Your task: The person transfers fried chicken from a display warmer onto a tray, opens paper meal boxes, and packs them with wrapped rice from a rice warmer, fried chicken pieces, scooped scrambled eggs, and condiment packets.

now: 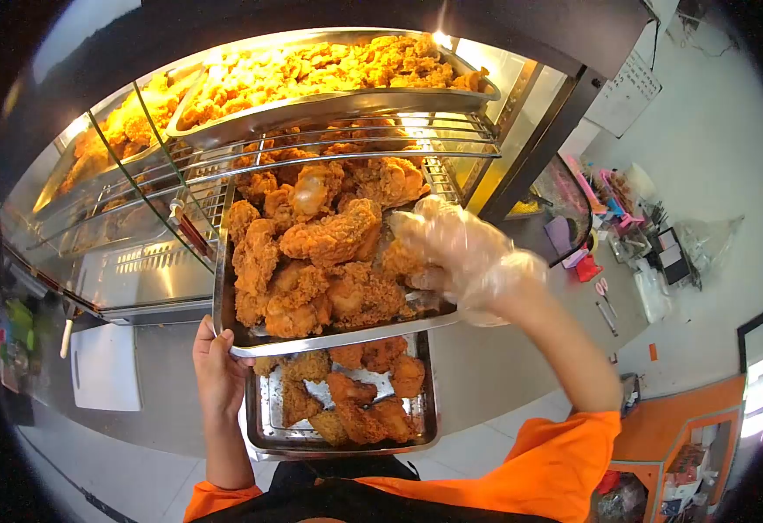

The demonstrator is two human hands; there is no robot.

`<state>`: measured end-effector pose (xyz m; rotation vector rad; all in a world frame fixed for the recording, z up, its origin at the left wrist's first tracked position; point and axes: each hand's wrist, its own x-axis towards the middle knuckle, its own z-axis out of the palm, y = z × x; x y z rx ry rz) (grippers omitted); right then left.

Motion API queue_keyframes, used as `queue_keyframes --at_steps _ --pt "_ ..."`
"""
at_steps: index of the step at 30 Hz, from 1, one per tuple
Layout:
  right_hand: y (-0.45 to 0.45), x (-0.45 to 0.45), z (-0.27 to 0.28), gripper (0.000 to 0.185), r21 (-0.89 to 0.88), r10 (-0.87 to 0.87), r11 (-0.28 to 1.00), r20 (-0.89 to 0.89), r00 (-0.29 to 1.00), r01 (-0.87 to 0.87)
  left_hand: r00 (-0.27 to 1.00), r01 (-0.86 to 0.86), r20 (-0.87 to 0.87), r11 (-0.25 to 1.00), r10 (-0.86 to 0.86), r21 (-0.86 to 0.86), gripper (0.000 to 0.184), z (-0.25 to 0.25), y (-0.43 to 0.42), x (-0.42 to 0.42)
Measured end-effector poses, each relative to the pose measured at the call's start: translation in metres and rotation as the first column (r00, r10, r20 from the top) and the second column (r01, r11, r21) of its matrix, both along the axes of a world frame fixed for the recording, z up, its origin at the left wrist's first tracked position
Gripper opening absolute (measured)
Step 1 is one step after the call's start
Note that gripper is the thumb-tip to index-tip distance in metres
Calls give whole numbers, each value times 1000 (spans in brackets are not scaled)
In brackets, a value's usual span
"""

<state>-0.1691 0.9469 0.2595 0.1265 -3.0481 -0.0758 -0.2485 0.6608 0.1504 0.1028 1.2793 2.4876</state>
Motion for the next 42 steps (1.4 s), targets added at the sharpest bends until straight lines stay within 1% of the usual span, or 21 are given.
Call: queue_keyframes --at_steps 1,3,6,9,13,14,18,21,22,24,25,26,29,30,32,33,35,37,39,41,42 --pt "-9 1 4 59 -11 58 998 -42 997 -58 1000 2 10 1000 -2 21 8 0 0 -1" --pt "7 2 -26 45 105 301 953 -463 834 -286 1000 1 10 1000 -1 22 8 2 0 -1" --pt "25 23 -50 51 157 335 932 -712 617 -326 1000 -5 11 1000 5 16 9 -2 -1 -4" --pt "34 35 -74 49 -110 154 872 -863 481 -476 1000 -12 9 1000 12 15 10 0 0 -2" --pt "22 23 -50 46 -24 165 936 -852 497 -351 1000 -14 20 1000 14 12 9 2 0 -2" --pt "22 20 -38 48 39 219 955 -758 615 -293 1000 -12 16 1000 12 21 9 2 0 -2" --pt "29 -16 -33 42 68 346 928 -514 785 -365 1000 9 -4 999 -9 35 9 -2 -1 -3" --pt "0 -13 7 40 -286 71 956 38 997 -57 1000 22 -1 999 -22 33 9 1 -3 -4" --pt "6 -16 5 39 -410 88 910 42 995 -63 1000 28 -1 999 -28 34 9 -2 -4 -5" --pt "21 -26 -11 42 -432 -46 901 -151 988 -24 999 46 -12 998 -46 44 10 -2 -5 -6" --pt "42 -38 -35 45 -106 -108 991 -312 944 79 999 43 -16 999 -43 20 9 -2 -5 -7" --pt "47 -48 -43 52 -72 -84 995 -322 943 64 999 42 -19 999 -42 -3 9 -2 -6 -8" --pt "19 -81 -13 57 -131 -374 901 244 895 413 999 35 -39 997 -37 -62 6 -1 -5 -8" --pt "27 -81 -25 64 -348 -353 837 244 903 422 998 32 -45 996 -35 -82 8 -1 -4 -7" --pt "23 -87 -62 69 -509 -362 816 -77 929 275 998 35 -55 997 -39 -74 10 1 -2 -6" --pt "30 -81 -62 68 -541 -346 806 -105 932 239 997 36 -61 997 -40 -74 11 2 -3 -6" --pt "37 -68 -52 66 -600 -315 784 -161 935 161 998 28 -57 998 -31 -62 12 0 -3 -6" --pt "35 -53 -59 74 -403 -346 889 -276 897 219 999 17 -47 996 -21 -84 12 0 -3 -7" --pt "34 -33 -60 65 -445 -282 895 -616 736 -29 1000 -7 -17 997 5 -77 8 4 -2 -7" --pt "16 -18 -46 52 -934 -549 257 -351 758 -247 1000 -17 21 999 18 -42 8 5 -2 -7" --pt "19 -15 -51 50 -910 -539 233 -415 733 -343 1000 -16 19 999 17 -46 8 3 -2 -7"
